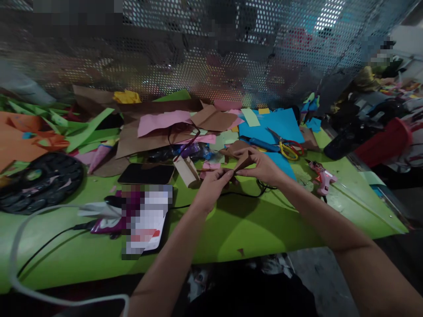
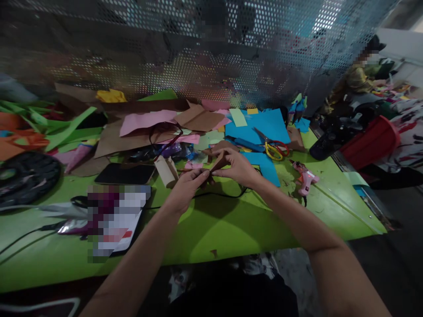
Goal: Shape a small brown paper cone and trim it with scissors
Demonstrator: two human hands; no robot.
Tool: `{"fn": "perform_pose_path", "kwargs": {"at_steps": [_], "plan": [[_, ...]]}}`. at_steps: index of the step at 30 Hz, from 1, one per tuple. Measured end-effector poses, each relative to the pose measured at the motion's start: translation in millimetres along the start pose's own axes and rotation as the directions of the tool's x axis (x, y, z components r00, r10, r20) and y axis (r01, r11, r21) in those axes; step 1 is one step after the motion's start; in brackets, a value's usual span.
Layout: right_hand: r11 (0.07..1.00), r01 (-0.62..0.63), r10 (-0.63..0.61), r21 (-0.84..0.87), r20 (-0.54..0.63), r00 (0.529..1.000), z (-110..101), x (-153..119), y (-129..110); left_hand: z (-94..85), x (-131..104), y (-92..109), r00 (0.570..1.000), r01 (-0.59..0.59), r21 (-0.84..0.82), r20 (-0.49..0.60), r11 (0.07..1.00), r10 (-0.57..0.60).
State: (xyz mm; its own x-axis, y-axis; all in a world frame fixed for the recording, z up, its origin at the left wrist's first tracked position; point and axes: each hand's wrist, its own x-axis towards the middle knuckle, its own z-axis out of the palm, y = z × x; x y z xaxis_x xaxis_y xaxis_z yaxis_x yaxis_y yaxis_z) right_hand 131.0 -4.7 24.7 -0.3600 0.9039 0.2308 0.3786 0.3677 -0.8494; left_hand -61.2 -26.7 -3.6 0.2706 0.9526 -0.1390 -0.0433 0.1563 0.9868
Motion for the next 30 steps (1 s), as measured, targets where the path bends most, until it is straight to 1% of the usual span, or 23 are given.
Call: {"fn": "perform_pose_path", "kwargs": {"at_steps": [5,9,13,17,22,27,30], "plan": [[1.0,0.021,-0.021,0.0,0.003,1.0,1.9,0.1,2.5,0.8,-2.0,0.9,1.0,0.03,-0.012,0.002,0.999,-0.03],[0.999,0.03,-0.029,0.034,-0.017,0.999,5.2,0.0,4.4,-1.6,-0.3,0.8,1.0,0.007,-0.009,-0.014,1.0,-0.008],[0.996,0.084,-0.082,0.033,-0.047,0.996,8.3,0.9,7.0,-5.0,2.5,0.5,0.999,-0.017,-0.014,-0.038,1.0,0.016],[0.994,0.107,-0.107,0.025,-0.011,0.994,7.6,1.9,8.5,-5.2,3.2,-0.1,1.0,-0.015,-0.024,-0.016,1.0,0.015],[0.993,0.119,-0.119,-0.003,-0.016,0.993,6.5,2.8,7.2,-4.8,2.5,-1.5,1.0,-0.005,-0.034,0.004,0.999,0.005],[0.99,0.142,-0.142,-0.001,-0.078,0.987,8.3,3.5,6.6,-6.5,4.3,-4.7,1.0,-0.019,-0.015,-0.023,1.0,0.019],[0.99,0.141,-0.14,-0.004,-0.114,0.984,7.7,3.5,5.9,-6.1,4.4,-4.0,0.999,0.011,-0.042,-0.031,0.999,-0.012]]}}
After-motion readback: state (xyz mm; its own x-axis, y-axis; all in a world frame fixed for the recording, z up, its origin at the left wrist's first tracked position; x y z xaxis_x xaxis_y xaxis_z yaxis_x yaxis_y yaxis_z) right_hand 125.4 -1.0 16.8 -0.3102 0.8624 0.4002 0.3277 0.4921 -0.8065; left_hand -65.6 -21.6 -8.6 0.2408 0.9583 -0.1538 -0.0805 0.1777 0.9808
